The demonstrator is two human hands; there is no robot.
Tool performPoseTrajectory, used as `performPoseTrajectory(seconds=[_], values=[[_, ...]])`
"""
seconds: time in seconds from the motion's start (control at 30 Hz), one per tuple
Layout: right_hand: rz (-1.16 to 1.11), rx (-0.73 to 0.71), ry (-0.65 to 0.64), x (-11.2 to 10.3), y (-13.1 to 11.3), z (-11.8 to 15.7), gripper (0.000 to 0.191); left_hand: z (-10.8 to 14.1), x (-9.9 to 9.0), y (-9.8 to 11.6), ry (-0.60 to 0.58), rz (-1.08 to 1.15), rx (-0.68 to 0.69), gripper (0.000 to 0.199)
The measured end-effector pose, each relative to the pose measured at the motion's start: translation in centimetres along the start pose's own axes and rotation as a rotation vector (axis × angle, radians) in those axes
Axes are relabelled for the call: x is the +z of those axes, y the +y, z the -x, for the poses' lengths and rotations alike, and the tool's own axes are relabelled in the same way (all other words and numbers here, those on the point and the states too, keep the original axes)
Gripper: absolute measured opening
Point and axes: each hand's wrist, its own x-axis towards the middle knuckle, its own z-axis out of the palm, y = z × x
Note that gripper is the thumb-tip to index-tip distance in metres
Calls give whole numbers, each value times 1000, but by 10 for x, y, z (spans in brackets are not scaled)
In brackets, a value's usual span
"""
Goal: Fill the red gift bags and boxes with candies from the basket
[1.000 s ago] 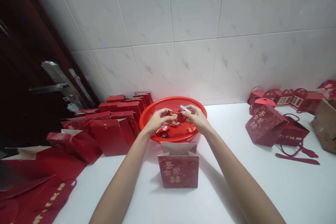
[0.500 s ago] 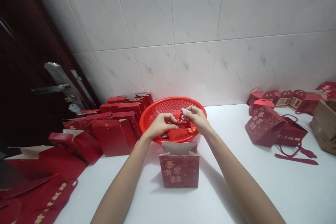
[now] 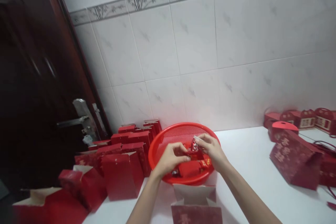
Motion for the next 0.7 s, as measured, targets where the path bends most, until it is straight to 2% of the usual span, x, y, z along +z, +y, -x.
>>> performPoseTrajectory(seconds=[0.17, 0.4, 0.7], values=[[-30, 5, -7, 1, 1, -1, 39, -3, -4, -7, 17, -10, 5, 32], [-64, 0, 18, 2, 1, -2, 40, -4, -7, -7, 27, -55, -36, 46], [-45, 20, 15, -1, -2, -2, 41, -4, -5, -5, 38, -96, -24, 43]])
